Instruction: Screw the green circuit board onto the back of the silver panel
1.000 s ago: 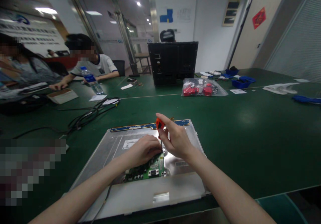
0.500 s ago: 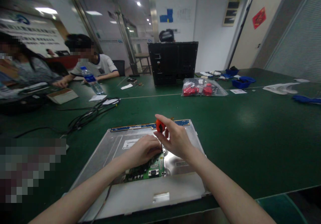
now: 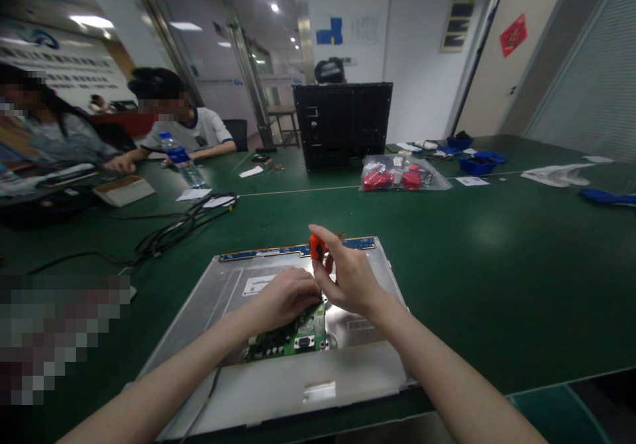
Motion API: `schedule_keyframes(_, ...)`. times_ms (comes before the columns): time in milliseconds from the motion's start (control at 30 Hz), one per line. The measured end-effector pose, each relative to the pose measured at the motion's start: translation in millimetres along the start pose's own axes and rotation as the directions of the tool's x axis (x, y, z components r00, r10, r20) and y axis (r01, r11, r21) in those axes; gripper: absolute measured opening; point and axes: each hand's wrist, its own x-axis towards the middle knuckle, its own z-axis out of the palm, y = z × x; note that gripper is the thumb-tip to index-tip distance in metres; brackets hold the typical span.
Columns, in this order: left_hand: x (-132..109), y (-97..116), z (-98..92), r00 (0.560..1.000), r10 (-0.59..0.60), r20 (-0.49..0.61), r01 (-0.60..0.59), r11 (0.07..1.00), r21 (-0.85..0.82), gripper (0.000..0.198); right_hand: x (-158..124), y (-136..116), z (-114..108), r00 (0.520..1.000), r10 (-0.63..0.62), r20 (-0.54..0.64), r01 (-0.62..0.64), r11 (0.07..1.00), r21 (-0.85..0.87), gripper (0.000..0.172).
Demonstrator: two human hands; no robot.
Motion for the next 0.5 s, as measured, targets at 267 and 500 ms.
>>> schedule_keyframes(267, 1.1, -0.1, -0.2, 1.000, -0.001, 0.005, 0.001, 1.000, -0.002, 0.019, 0.5, 1.2, 0.3, 1.000, 0.001, 0.005, -0.001, 0.999, -0.049, 0.055)
schedule_keyframes(500, 1.4, 0.3, -0.7, 1.000, -0.009, 0.001, 0.009, 1.000, -0.001, 0.021, -0.2, 2.9, 0.9, 1.000, -0.004, -0.001, 0.004, 0.998, -0.062, 0.054)
